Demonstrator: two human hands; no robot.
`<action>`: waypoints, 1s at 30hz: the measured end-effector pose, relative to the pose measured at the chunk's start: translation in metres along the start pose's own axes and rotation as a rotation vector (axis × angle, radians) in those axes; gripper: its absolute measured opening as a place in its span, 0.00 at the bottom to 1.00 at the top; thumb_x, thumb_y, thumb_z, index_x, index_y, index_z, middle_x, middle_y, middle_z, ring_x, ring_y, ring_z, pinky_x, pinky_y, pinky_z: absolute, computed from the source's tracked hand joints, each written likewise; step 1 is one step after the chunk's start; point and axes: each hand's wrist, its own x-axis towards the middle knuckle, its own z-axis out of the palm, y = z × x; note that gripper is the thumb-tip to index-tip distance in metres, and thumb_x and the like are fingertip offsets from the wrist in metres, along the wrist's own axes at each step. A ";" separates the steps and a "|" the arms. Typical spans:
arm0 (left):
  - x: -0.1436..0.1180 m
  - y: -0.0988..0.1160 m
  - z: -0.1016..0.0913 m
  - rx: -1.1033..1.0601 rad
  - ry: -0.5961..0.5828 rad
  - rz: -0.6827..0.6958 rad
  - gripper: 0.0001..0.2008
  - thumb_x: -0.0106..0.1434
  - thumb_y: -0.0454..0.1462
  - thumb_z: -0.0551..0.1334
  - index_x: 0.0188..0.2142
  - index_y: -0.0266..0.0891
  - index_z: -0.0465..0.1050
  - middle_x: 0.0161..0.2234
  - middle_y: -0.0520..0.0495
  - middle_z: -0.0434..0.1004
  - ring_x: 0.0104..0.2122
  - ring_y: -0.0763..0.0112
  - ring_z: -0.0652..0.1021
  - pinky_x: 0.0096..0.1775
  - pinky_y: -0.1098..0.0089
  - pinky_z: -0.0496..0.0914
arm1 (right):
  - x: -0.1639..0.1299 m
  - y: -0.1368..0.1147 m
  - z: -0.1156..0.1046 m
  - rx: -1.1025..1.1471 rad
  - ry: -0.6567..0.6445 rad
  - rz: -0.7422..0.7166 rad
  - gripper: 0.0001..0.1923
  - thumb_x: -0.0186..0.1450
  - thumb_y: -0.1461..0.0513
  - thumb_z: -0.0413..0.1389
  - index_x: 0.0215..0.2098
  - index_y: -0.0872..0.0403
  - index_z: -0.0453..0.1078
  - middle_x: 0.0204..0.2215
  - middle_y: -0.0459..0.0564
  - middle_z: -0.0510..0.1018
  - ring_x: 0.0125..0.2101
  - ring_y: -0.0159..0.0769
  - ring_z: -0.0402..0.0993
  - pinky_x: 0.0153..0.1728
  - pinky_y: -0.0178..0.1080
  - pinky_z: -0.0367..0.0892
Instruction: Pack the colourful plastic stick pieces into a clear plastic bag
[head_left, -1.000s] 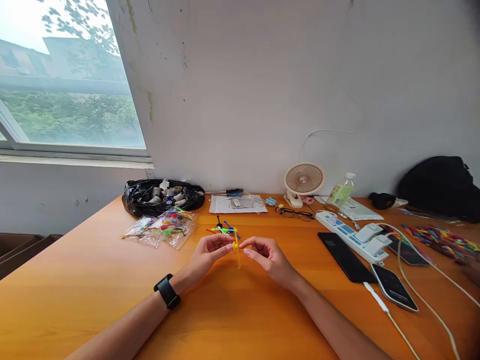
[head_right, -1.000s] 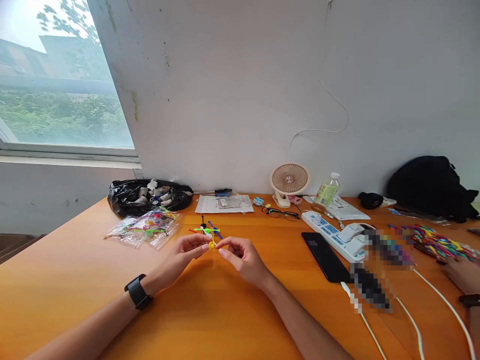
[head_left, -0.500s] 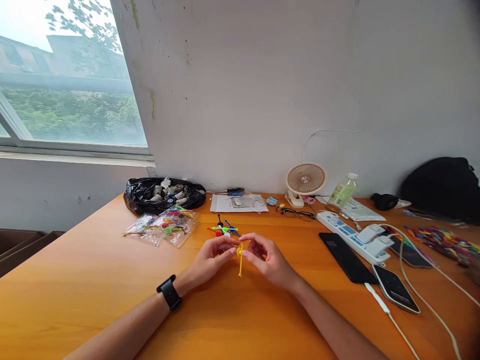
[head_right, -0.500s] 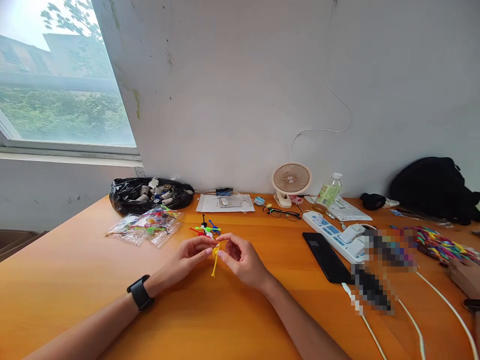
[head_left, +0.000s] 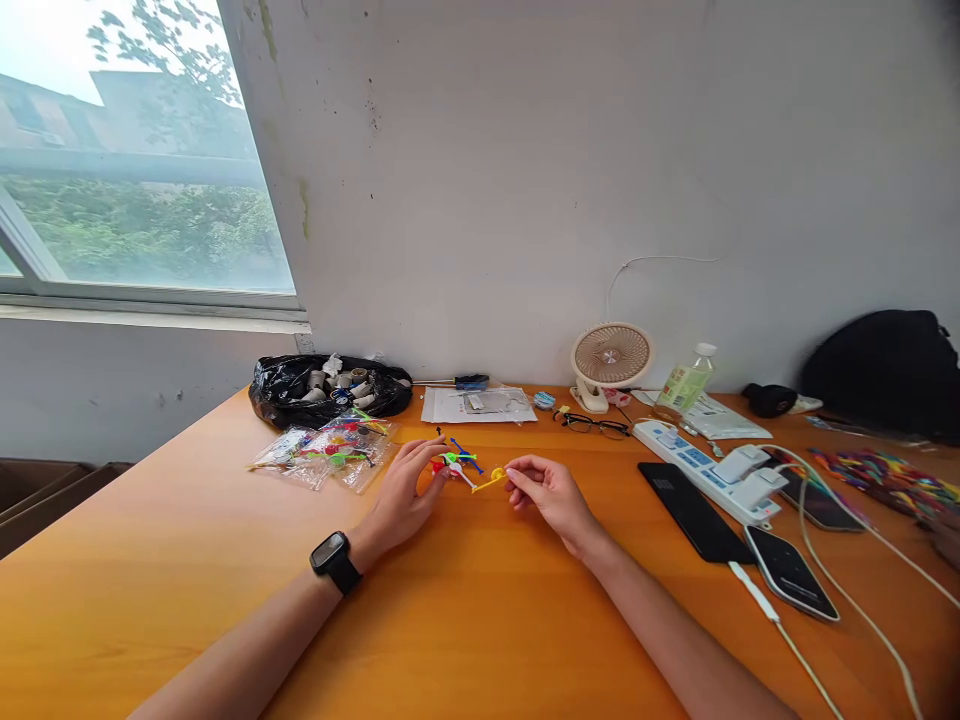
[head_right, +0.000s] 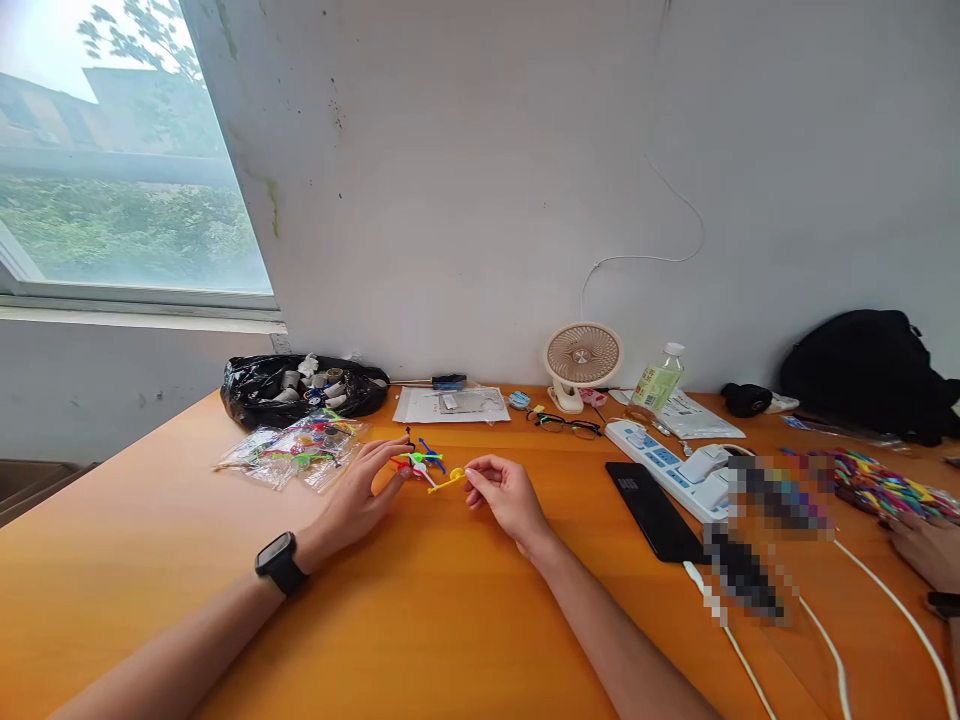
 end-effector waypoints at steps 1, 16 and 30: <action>0.000 -0.005 0.001 0.038 -0.017 -0.024 0.18 0.74 0.45 0.57 0.59 0.46 0.72 0.64 0.42 0.70 0.64 0.55 0.69 0.64 0.51 0.64 | 0.002 0.002 -0.003 0.030 0.014 0.054 0.19 0.59 0.50 0.68 0.37 0.56 0.75 0.27 0.49 0.81 0.23 0.31 0.75 0.25 0.33 0.72; -0.007 -0.007 0.008 0.063 -0.243 0.098 0.20 0.72 0.41 0.59 0.63 0.50 0.71 0.63 0.44 0.72 0.62 0.56 0.71 0.62 0.54 0.69 | 0.008 0.026 -0.004 -0.488 0.011 -0.116 0.10 0.66 0.55 0.57 0.39 0.53 0.72 0.22 0.42 0.72 0.19 0.31 0.67 0.20 0.33 0.62; -0.004 -0.017 0.008 0.219 -0.024 -0.105 0.16 0.68 0.39 0.63 0.55 0.44 0.72 0.52 0.42 0.77 0.51 0.54 0.77 0.54 0.53 0.73 | 0.002 0.022 0.000 -0.786 -0.026 -0.275 0.11 0.67 0.52 0.60 0.35 0.51 0.75 0.21 0.41 0.72 0.23 0.32 0.66 0.25 0.34 0.57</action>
